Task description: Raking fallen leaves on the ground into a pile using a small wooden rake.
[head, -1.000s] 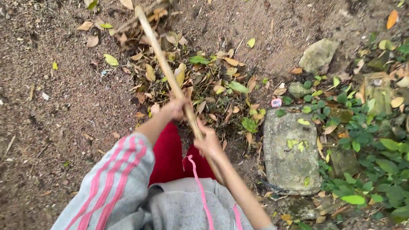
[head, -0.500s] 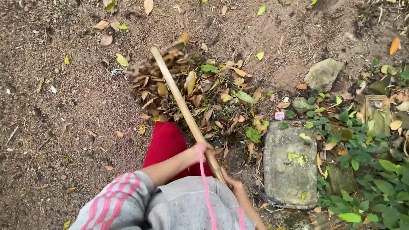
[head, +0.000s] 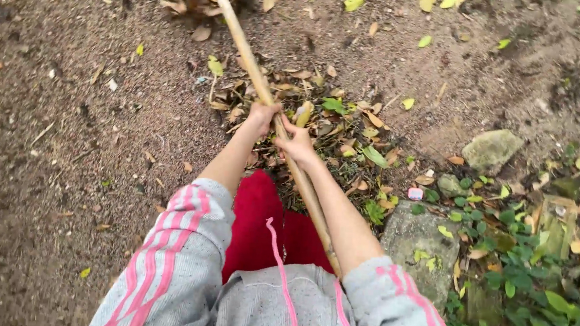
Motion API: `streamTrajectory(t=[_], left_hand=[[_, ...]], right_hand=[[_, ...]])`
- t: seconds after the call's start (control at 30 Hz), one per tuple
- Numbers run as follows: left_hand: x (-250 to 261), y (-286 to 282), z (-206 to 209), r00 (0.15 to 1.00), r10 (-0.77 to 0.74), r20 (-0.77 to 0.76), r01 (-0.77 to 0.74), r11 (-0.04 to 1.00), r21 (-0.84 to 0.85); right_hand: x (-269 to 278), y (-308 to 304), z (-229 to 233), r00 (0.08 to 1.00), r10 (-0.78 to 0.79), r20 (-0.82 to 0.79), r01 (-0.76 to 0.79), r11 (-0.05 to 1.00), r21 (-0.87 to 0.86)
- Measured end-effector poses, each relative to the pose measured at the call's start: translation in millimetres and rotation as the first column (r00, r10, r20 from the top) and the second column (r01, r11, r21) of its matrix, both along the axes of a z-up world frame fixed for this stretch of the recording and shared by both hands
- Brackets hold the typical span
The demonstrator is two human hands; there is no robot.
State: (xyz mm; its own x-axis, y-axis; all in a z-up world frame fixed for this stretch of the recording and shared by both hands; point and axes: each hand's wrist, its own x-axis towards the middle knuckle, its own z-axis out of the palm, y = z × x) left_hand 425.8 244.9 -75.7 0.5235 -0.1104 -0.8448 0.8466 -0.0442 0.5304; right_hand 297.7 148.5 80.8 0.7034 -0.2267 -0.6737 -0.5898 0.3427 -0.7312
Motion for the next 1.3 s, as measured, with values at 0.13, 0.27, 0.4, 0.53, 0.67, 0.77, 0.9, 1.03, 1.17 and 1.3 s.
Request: streamTrajectory(t=[0.13, 0.27, 0.4, 0.53, 0.67, 0.77, 0.9, 1.03, 1.17, 1.3], left_hand=[[-29, 12, 28, 0.992, -0.057, -0.114, 0.058, 0.998, -0.002], [-119, 21, 39, 0.935, -0.156, -0.318, 0.091, 0.974, -0.208], [-226, 11, 47, 0.858, -0.251, -0.447, 0.120, 0.946, -0.301], [-310, 2, 97, 0.624, -0.347, -0.700, 0.133, 0.930, -0.342], [-361, 1, 109, 0.445, -0.303, -0.843, 0.040, 0.947, -0.319], [-354, 6, 106, 0.508, -0.266, -0.819, 0.222, 0.960, -0.174], [-309, 11, 82, 0.566, -0.262, -0.782, 0.186, 0.964, -0.189], [-231, -22, 35, 0.784, -0.289, -0.549, 0.273, 0.955, -0.113], [-168, -53, 20, 0.917, -0.271, -0.291, 0.284, 0.959, 0.004], [-207, -53, 31, 0.919, -0.304, -0.251, 0.329, 0.942, 0.065]], right_hand=[[-36, 3, 15, 0.995, 0.084, -0.052, -0.088, 0.993, -0.084], [-144, -8, 63, 0.990, 0.136, -0.037, -0.139, 0.986, -0.095], [-332, -14, 68, 0.978, 0.161, -0.133, -0.181, 0.972, -0.151], [-476, -10, 98, 0.977, 0.194, -0.091, -0.206, 0.965, -0.161], [-513, 11, 134, 0.984, 0.118, -0.136, -0.119, 0.993, 0.001], [-511, 32, 124, 0.987, 0.088, -0.133, -0.090, 0.996, -0.015], [-477, 46, 76, 0.998, 0.035, -0.052, -0.037, 0.998, -0.043], [-375, 26, 59, 0.996, -0.034, -0.087, 0.012, 0.972, -0.236], [-272, 18, 43, 0.984, -0.062, -0.166, 0.033, 0.985, -0.172], [-315, 23, 56, 0.984, -0.107, -0.143, 0.088, 0.987, -0.132]])
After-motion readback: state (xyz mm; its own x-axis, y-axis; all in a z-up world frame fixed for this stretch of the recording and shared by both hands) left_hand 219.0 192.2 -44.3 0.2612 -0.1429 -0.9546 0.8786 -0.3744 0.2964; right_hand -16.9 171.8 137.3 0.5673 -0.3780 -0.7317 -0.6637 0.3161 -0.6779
